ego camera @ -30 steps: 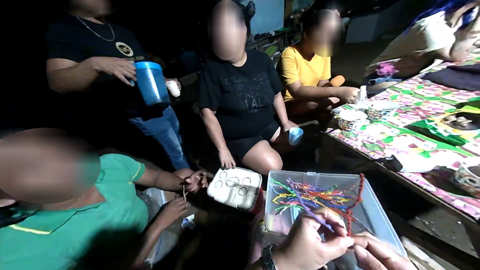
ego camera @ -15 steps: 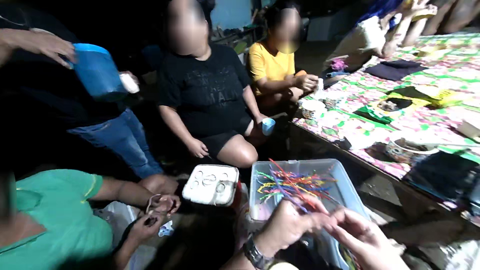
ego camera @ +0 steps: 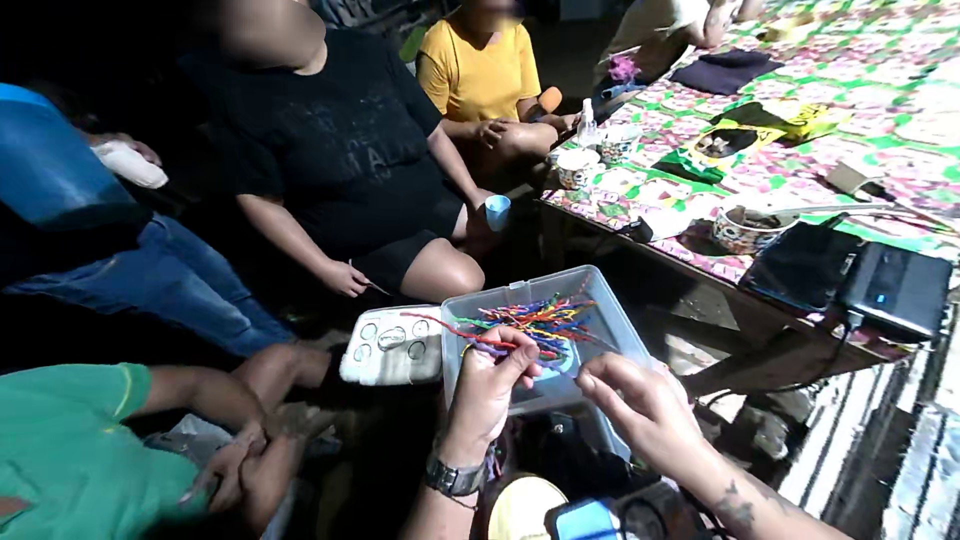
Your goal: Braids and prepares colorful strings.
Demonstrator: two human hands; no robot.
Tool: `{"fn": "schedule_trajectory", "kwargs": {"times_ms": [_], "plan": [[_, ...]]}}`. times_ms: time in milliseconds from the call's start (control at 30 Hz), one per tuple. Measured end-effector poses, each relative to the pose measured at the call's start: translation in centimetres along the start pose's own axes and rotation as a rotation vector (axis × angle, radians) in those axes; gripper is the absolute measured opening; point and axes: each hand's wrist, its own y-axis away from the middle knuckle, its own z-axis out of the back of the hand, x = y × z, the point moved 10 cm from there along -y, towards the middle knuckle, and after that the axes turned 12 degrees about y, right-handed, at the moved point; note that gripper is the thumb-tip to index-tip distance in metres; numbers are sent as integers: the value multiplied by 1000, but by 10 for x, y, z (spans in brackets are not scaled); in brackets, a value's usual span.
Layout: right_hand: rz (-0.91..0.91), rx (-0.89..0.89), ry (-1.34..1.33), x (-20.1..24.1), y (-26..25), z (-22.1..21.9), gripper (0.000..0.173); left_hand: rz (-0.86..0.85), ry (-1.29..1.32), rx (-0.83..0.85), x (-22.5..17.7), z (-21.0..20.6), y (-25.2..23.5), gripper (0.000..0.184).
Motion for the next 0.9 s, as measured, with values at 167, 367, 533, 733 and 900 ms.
{"fn": "schedule_trajectory", "kwargs": {"times_ms": [167,367,533,733,900], "plan": [[-22,-44,-74,-3,-1,4,13,112,9,56,13,-14,4,12],[-56,-48,-103,-7,1,9,14,117,7,147,29,-30,2,11],[-75,-108,-110,-9,3,24,10,121,4,212,39,-45,1,15],[-69,-135,13,-9,10,39,11,-27,8,125,15,-30,-9,16],[-109,-259,-142,-15,7,48,7,-121,108,-69,-3,-7,-11,18]]}}
